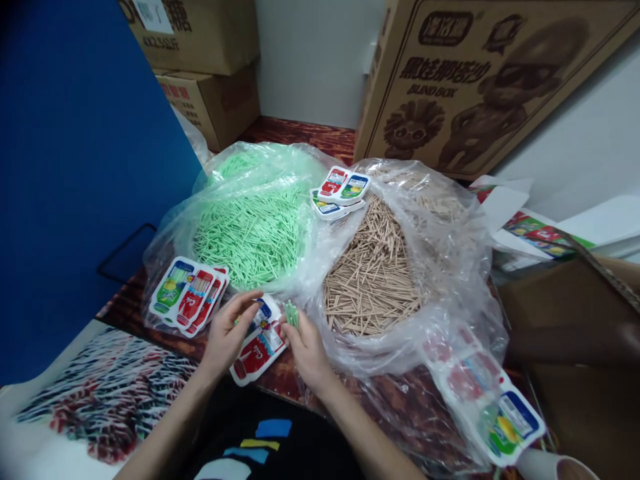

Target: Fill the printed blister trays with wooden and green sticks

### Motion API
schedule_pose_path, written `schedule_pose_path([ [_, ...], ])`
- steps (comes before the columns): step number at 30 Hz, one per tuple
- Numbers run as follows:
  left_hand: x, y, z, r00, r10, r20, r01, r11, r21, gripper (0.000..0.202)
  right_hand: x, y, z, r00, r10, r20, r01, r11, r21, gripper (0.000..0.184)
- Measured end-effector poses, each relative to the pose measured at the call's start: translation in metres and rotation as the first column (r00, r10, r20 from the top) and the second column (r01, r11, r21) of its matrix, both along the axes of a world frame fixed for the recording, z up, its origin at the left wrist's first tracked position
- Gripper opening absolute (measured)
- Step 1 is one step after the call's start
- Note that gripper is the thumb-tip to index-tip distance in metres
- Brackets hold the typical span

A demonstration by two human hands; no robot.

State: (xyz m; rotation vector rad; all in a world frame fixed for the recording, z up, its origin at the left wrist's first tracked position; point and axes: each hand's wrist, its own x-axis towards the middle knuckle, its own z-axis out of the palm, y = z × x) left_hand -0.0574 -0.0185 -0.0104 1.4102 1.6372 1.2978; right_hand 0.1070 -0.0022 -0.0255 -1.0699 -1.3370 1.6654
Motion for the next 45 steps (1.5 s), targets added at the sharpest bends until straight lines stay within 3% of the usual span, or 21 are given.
schedule_pose_path([
  [2, -0.010, -0.006, -0.008, 0.981, 0.031, -0.189, -0.026, 0.999, 0.031, 0.020, 0.003, -0.004, -0.010, 0.990, -0.077, 0.118, 0.055, 0.982, 0.181, 0.011],
  [4, -0.015, -0.013, -0.018, 0.937, 0.036, -0.348, -0.019, 0.998, 0.054, 0.018, 0.006, -0.009, -0.022, 0.976, -0.113, 0.187, 0.060, 0.962, 0.267, 0.012],
  [7, -0.017, -0.020, -0.032, 0.863, 0.060, -0.502, -0.021, 0.996, 0.082, 0.020, 0.009, -0.014, -0.033, 0.964, -0.120, 0.236, 0.045, 0.952, 0.302, 0.015],
  [11, -0.013, -0.021, -0.044, 0.792, 0.076, -0.605, -0.049, 0.997, 0.061, 0.031, 0.010, -0.014, -0.031, 0.962, -0.111, 0.249, 0.022, 0.942, 0.335, 0.015],
  [19, -0.014, -0.017, -0.051, 0.710, 0.161, -0.685, -0.179, 0.983, 0.045, 0.037, 0.014, -0.014, -0.032, 0.972, -0.097, 0.213, 0.033, 0.957, 0.288, 0.020],
  [26, -0.011, -0.014, -0.050, 0.740, 0.266, -0.618, -0.247, 0.962, 0.118, 0.011, 0.016, -0.015, -0.029, 0.979, -0.085, 0.185, 0.031, 0.960, 0.277, 0.021],
  [34, -0.026, -0.009, -0.050, 0.817, 0.150, -0.557, -0.095, 0.987, 0.127, 0.012, 0.016, -0.014, -0.032, 0.977, -0.108, 0.181, 0.052, 0.956, 0.289, 0.021],
  [45, -0.034, -0.001, -0.042, 0.762, 0.059, -0.645, 0.031, 0.992, 0.126, 0.024, 0.016, -0.013, -0.034, 0.981, -0.122, 0.153, 0.070, 0.949, 0.308, 0.020],
])
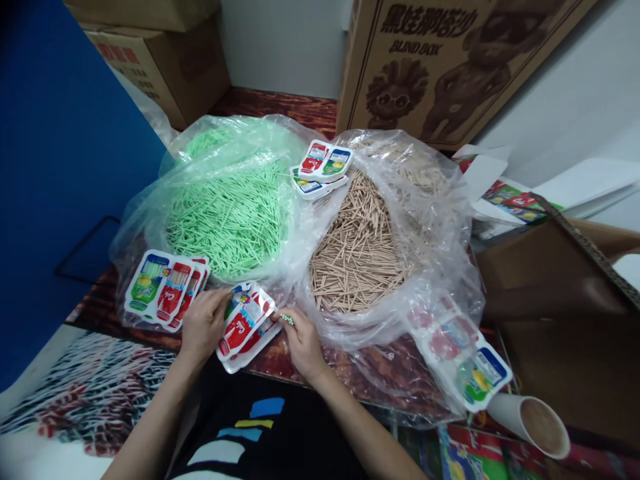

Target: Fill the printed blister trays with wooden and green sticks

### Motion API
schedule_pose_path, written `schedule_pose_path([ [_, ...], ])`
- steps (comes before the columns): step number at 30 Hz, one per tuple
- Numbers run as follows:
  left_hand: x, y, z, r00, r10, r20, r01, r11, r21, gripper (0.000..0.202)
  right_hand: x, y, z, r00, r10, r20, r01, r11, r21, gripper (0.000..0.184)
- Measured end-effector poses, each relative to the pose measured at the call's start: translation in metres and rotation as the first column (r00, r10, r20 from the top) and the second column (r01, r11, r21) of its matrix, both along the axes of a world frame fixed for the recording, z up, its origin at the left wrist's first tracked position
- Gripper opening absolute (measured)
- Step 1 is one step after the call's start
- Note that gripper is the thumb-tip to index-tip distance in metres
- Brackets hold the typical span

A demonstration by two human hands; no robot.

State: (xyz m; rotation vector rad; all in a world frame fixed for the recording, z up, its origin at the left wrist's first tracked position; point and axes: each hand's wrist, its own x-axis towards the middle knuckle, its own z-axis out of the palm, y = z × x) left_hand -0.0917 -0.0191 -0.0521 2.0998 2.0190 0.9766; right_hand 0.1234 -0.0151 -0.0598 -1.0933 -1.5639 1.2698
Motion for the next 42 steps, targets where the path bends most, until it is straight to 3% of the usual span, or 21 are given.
schedule_pose_path([
  [8, -0.002, -0.006, 0.022, 0.946, -0.013, 0.323, -0.015, 0.996, 0.083, 0.017, 0.001, -0.003, 0.009, 0.997, -0.055, -0.063, 0.050, 0.996, -0.079, 0.015],
  [10, 0.002, -0.008, 0.027, 0.903, -0.020, 0.430, -0.006, 0.998, 0.057, 0.016, 0.001, 0.005, 0.020, 0.972, -0.152, -0.178, 0.121, 0.978, -0.171, 0.014],
  [12, 0.012, -0.010, 0.030, 0.843, -0.033, 0.536, 0.027, 0.999, 0.018, 0.014, 0.001, 0.019, 0.035, 0.890, -0.254, -0.379, 0.139, 0.942, -0.305, 0.013],
  [15, 0.032, -0.009, 0.031, 0.744, -0.052, 0.667, 0.124, 0.990, -0.061, 0.013, -0.002, 0.048, 0.062, 0.689, -0.331, -0.645, -0.019, 0.881, -0.472, 0.007],
  [17, 0.044, -0.008, 0.030, 0.682, -0.050, 0.730, 0.194, 0.974, -0.114, 0.013, -0.005, 0.063, 0.077, 0.609, -0.342, -0.716, -0.149, 0.837, -0.527, 0.006],
  [21, 0.058, -0.007, 0.025, 0.577, 0.001, 0.817, 0.248, 0.953, -0.176, 0.015, -0.010, 0.072, 0.093, 0.614, -0.301, -0.730, -0.292, 0.773, -0.564, 0.009],
  [24, 0.058, -0.007, 0.020, 0.514, 0.050, 0.857, 0.228, 0.955, -0.192, 0.014, -0.012, 0.065, 0.096, 0.711, -0.242, -0.661, -0.295, 0.750, -0.592, 0.012],
  [27, 0.056, -0.007, 0.019, 0.476, 0.063, 0.877, 0.220, 0.957, -0.188, 0.014, -0.008, 0.059, 0.099, 0.852, -0.020, -0.524, -0.332, 0.752, -0.569, 0.018],
  [29, 0.056, -0.005, 0.019, 0.459, 0.055, 0.887, 0.223, 0.959, -0.175, 0.015, -0.004, 0.056, 0.102, 0.916, 0.171, -0.363, -0.345, 0.799, -0.493, 0.021],
  [31, 0.057, -0.004, 0.018, 0.437, 0.052, 0.898, 0.210, 0.965, -0.158, 0.016, 0.001, 0.054, 0.107, 0.947, 0.255, -0.196, -0.314, 0.866, -0.389, 0.030],
  [34, 0.059, -0.001, 0.015, 0.395, 0.061, 0.917, 0.162, 0.978, -0.135, 0.018, 0.007, 0.049, 0.112, 0.973, 0.231, -0.021, -0.229, 0.940, -0.253, 0.036],
  [37, 0.064, 0.002, 0.012, 0.350, 0.074, 0.934, 0.126, 0.984, -0.125, 0.018, 0.010, 0.045, 0.111, 0.961, 0.186, 0.204, -0.176, 0.982, -0.070, 0.024],
  [40, 0.066, 0.003, 0.012, 0.332, 0.083, 0.939, 0.156, 0.978, -0.141, 0.018, 0.010, 0.043, 0.104, 0.899, 0.119, 0.421, -0.182, 0.977, 0.113, 0.019],
  [42, 0.063, 0.002, 0.015, 0.318, 0.097, 0.943, 0.218, 0.961, -0.172, 0.019, 0.011, 0.042, 0.099, 0.878, 0.119, 0.463, -0.213, 0.964, 0.156, 0.022],
])
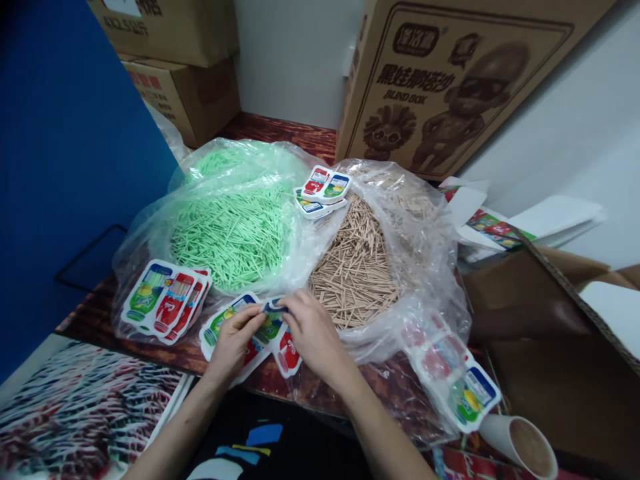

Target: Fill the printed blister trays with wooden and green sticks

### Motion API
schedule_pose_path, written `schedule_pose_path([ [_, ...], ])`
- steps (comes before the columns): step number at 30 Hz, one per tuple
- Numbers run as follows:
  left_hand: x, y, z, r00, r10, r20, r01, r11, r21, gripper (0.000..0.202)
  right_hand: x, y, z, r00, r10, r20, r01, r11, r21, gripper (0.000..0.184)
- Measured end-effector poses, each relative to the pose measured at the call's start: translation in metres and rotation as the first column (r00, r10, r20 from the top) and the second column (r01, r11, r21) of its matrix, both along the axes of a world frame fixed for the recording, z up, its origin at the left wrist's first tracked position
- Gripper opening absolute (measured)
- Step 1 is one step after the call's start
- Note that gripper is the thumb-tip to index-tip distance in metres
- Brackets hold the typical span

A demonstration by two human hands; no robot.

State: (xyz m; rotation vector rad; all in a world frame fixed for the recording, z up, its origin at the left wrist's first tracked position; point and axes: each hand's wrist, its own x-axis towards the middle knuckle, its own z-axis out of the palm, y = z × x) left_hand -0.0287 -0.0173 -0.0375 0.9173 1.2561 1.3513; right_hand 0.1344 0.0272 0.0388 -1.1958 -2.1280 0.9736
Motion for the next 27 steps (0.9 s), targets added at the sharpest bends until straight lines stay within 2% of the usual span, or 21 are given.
schedule_pose_path([
  [3, -0.013, -0.001, 0.009, 0.974, -0.211, 0.079, 0.218, 0.971, -0.102, 0.025, 0.002, -0.005, -0.002, 0.998, 0.032, -0.060, -0.032, 0.999, 0.007, 0.027],
  [6, -0.026, 0.001, 0.021, 0.854, -0.503, 0.132, 0.519, 0.835, -0.184, 0.031, 0.001, -0.015, 0.001, 0.987, 0.046, -0.152, -0.048, 0.999, -0.008, 0.025],
  [8, -0.029, 0.002, 0.026, 0.805, -0.587, 0.086, 0.590, 0.779, -0.212, 0.023, 0.000, -0.021, 0.002, 0.984, 0.034, -0.177, -0.038, 0.999, -0.024, 0.027],
  [10, -0.026, 0.003, 0.029, 0.820, -0.572, -0.003, 0.558, 0.800, -0.220, 0.018, 0.000, -0.025, 0.000, 0.991, -0.017, -0.133, 0.015, 1.000, -0.013, 0.025],
  [12, -0.020, 0.004, 0.029, 0.861, -0.500, -0.097, 0.474, 0.857, -0.202, 0.017, 0.003, -0.027, -0.005, 0.997, -0.065, -0.034, 0.066, 0.997, 0.043, 0.008],
  [16, -0.011, 0.003, 0.025, 0.895, -0.395, -0.206, 0.370, 0.917, -0.152, 0.019, 0.011, -0.027, -0.019, 0.989, -0.114, 0.099, 0.093, 0.976, 0.195, 0.026],
  [22, 0.004, -0.004, 0.020, 0.925, -0.301, -0.233, 0.276, 0.952, -0.133, 0.016, 0.002, -0.032, -0.029, 0.968, -0.239, 0.080, 0.194, 0.908, 0.372, 0.034],
  [24, 0.008, -0.006, 0.020, 0.931, -0.270, -0.246, 0.248, 0.961, -0.119, 0.016, -0.002, -0.035, -0.028, 0.968, -0.243, 0.060, 0.204, 0.904, 0.376, 0.036],
  [27, 0.010, -0.008, 0.023, 0.926, -0.246, -0.288, 0.228, 0.969, -0.094, 0.020, 0.006, -0.032, -0.024, 0.990, -0.142, -0.017, 0.141, 0.953, 0.268, 0.035],
])
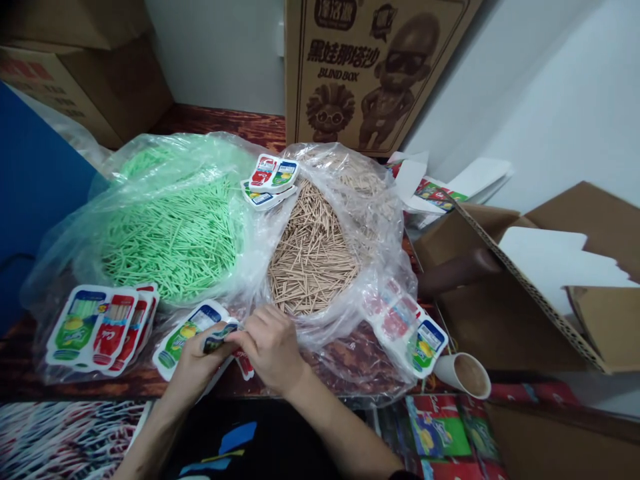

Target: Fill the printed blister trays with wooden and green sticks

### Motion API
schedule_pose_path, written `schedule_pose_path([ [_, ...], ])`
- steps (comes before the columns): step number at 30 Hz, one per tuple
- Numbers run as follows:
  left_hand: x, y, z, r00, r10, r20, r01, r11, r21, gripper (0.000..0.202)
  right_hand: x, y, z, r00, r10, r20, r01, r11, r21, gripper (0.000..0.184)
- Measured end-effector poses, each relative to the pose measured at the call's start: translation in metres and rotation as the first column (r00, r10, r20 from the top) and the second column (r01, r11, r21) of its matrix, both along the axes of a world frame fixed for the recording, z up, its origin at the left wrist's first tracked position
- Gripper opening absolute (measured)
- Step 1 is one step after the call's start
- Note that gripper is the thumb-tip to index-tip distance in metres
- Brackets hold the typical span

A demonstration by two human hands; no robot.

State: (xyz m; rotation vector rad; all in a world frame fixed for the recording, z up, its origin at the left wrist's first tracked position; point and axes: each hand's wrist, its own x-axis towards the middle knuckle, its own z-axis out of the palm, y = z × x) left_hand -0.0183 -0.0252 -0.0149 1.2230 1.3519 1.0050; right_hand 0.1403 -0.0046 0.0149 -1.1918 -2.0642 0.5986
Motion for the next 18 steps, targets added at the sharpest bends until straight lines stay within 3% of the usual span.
schedule_pose_path([
  [2, -0.001, -0.001, 0.001, 0.999, 0.034, 0.001, -0.034, 0.999, -0.034, 0.017, 0.020, 0.007, 0.001, 0.996, 0.070, -0.059, -0.076, 0.992, -0.106, 0.028],
  [4, -0.003, -0.001, 0.002, 0.995, 0.097, 0.036, -0.093, 0.990, -0.103, 0.016, 0.051, 0.017, -0.001, 1.000, -0.006, -0.014, 0.004, 0.988, -0.152, 0.017],
  [6, -0.005, -0.001, 0.002, 0.984, 0.157, 0.086, -0.141, 0.976, -0.165, 0.015, 0.082, 0.027, -0.006, 0.978, -0.143, 0.154, 0.159, 0.983, -0.096, 0.016],
  [9, -0.005, 0.001, 0.000, 0.971, 0.186, 0.147, -0.153, 0.966, -0.207, 0.015, 0.112, 0.037, -0.018, 0.901, -0.134, 0.413, 0.152, 0.988, -0.010, 0.020],
  [13, -0.001, 0.004, 0.000, 0.969, 0.182, 0.169, -0.147, 0.968, -0.202, 0.016, 0.114, 0.041, -0.030, 0.827, -0.103, 0.552, 0.077, 0.995, 0.070, 0.018],
  [18, -0.004, 0.004, 0.001, 0.960, 0.205, 0.192, -0.170, 0.968, -0.184, 0.016, 0.107, 0.043, -0.036, 0.842, -0.195, 0.503, 0.145, 0.980, 0.139, 0.015],
])
